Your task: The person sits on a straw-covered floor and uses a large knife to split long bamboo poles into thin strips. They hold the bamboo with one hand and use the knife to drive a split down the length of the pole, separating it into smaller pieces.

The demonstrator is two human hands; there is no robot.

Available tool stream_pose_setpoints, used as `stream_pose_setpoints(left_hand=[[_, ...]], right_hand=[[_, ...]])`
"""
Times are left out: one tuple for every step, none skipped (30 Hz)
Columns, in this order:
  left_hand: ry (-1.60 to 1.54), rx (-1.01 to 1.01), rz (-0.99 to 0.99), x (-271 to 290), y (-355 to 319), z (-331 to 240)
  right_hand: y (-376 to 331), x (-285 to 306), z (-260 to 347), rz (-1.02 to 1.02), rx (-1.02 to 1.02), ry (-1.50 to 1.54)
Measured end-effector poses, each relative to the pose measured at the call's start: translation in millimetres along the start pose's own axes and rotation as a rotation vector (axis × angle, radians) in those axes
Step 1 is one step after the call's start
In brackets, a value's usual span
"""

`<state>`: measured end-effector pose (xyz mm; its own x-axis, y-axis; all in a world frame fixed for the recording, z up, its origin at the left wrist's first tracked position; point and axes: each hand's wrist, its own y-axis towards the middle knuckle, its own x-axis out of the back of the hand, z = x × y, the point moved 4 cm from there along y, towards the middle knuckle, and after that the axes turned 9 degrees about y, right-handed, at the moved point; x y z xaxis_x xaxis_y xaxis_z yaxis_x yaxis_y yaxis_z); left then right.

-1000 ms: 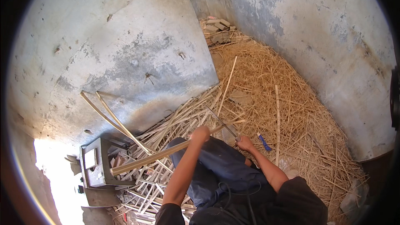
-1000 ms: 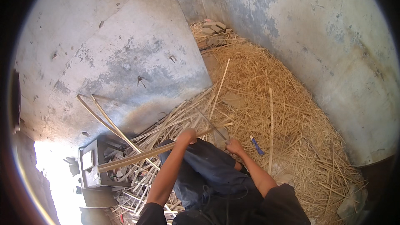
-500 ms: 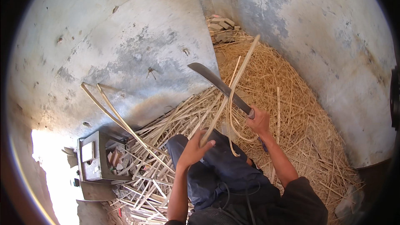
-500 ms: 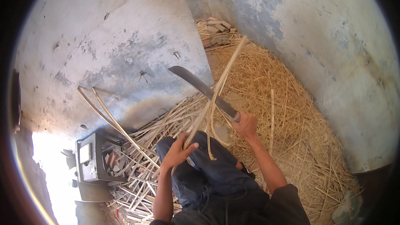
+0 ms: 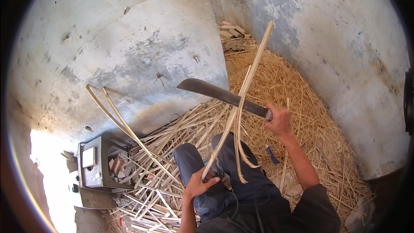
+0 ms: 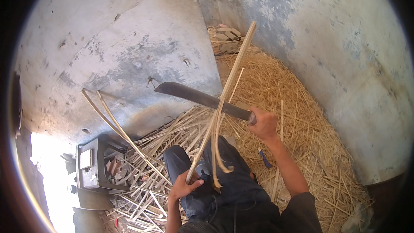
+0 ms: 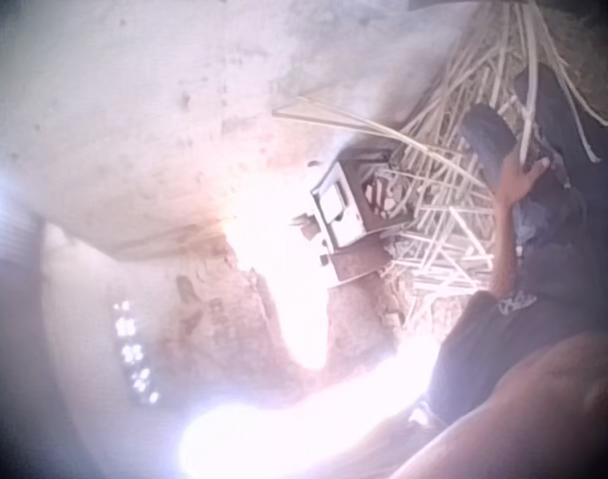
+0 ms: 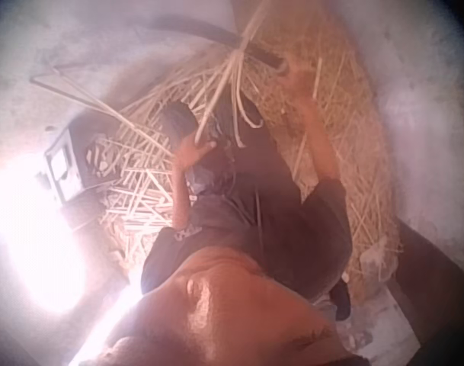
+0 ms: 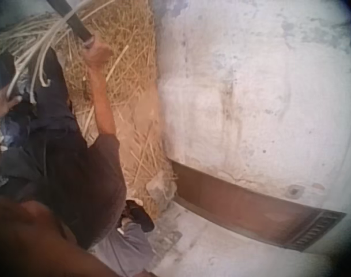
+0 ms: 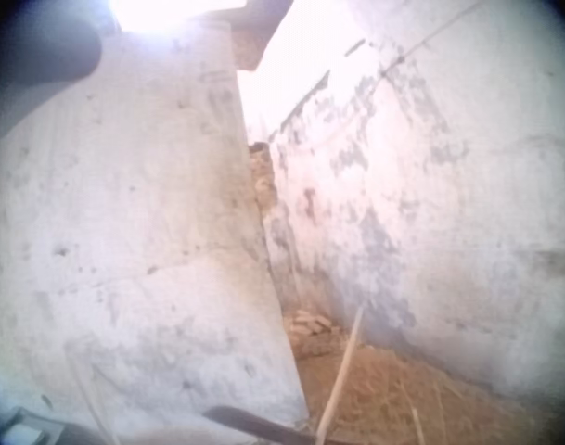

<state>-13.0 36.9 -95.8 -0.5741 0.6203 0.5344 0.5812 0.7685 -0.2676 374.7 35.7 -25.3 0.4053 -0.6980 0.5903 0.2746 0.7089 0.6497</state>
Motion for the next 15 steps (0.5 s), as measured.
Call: stream_pose_setpoints(left_hand=[[0.014,0.017,-0.05,0,-3,4],[0.028,0.033,-0.099,0,-6,7],[0.042,0.05,-0.148,1,-6,9],[0.058,0.042,-0.168,1,-6,8],[0.073,0.034,-0.188,-1,-5,5],[0.088,0.026,-0.207,-2,-4,1],[0.078,-0.003,-0.228,-4,-3,-7],[0.066,-0.031,-0.251,-6,0,-18],[0.052,-0.06,-0.274,-7,2,-26],[0.07,-0.07,-0.281,-7,6,-30],[0.089,-0.079,-0.289,-7,9,-33],[0.108,-0.088,-0.297,-6,12,-34],[0.133,-0.083,-0.298,-6,12,-34],[0.149,-0.079,-0.298,-6,11,-31],[0.168,-0.082,-0.289,-8,11,-30]], right_hand=[[0,-1,-3,0.024,-0.007,-0.011],[1,-2,-2,0.024,-0.002,-0.007],[1,-3,0,0.023,0.003,-0.004],[1,-4,3,0.022,0.008,-0.003],[-3,-9,4,0.039,0.001,0.039],[-10,-18,2,0.057,-0.006,0.08],[-16,-26,5,0.074,-0.012,0.128],[-17,-28,18,0.13,0.027,0.107],[-18,-26,35,0.187,0.065,0.085],[-18,-23,48,0.239,0.1,0.06],[-18,-22,58,0.278,0.145,0.001],[-18,-22,65,0.317,0.189,-0.059],[-19,-24,68,0.352,0.232,-0.112],[-17,-28,57,0.407,0.263,-0.155],[-20,-42,4,0.289,0.302,-0.128]])
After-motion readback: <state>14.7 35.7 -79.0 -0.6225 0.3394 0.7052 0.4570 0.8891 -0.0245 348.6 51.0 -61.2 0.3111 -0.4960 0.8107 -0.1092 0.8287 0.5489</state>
